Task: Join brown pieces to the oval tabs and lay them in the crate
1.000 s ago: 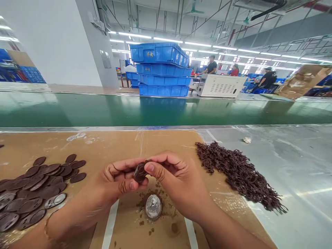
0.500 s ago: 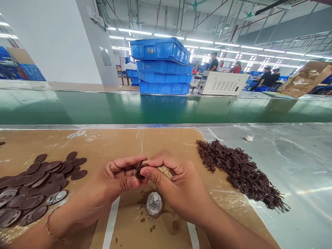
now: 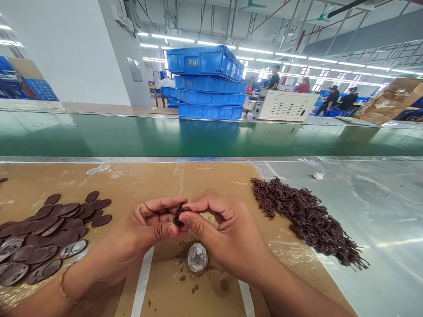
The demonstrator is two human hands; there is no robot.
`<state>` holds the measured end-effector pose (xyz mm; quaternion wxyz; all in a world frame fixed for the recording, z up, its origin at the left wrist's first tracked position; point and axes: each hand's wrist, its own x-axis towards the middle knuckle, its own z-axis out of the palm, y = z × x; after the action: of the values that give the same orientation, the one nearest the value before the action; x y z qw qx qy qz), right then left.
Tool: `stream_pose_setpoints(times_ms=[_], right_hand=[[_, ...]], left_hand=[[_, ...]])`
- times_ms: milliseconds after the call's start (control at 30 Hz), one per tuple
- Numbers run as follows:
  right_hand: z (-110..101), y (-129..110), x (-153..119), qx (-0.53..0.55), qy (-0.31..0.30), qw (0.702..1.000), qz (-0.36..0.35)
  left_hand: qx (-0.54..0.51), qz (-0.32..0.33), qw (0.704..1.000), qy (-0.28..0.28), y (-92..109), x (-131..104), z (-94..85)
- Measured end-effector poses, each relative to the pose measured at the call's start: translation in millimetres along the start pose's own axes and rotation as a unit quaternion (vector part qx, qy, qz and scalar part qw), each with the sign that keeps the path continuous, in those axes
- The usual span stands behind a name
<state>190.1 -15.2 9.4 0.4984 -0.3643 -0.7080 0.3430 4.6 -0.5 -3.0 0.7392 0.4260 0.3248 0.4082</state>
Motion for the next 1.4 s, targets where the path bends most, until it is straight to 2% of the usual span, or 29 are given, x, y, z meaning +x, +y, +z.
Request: stream_pose_setpoints(times_ms=[167, 467, 933, 1200, 1400], right_hand=[[2.9, 0.8, -1.3, -0.012, 0.013, 1.0, 0.008], [4.2, -3.9, -1.7, -0.003, 0.017, 1.0, 0.024], [5.6, -4.5, -0.3, 0.039, 0.018, 0.997, 0.062], [6.3, -4.9, 0.2, 0.017, 0.022, 0.998, 0.063], [6.7, -5.6, -0.8, 0.026, 0.025, 0.997, 0.072]], left_hand=[[0.01, -0.005, 1.0, 0.012, -0.6, -0.5, -0.4], [0.008, 0.002, 1.0, -0.013, -1.0, -1.1, 0.2], [-0.021, -0.002, 1.0, -0.016, 1.3, -2.3, 6.3], [-0.022, -0.004, 1.0, -0.02, -0.4, -2.5, 7.6], [-0.027, 0.001, 0.999, -0.045, -1.4, -2.2, 7.6]])
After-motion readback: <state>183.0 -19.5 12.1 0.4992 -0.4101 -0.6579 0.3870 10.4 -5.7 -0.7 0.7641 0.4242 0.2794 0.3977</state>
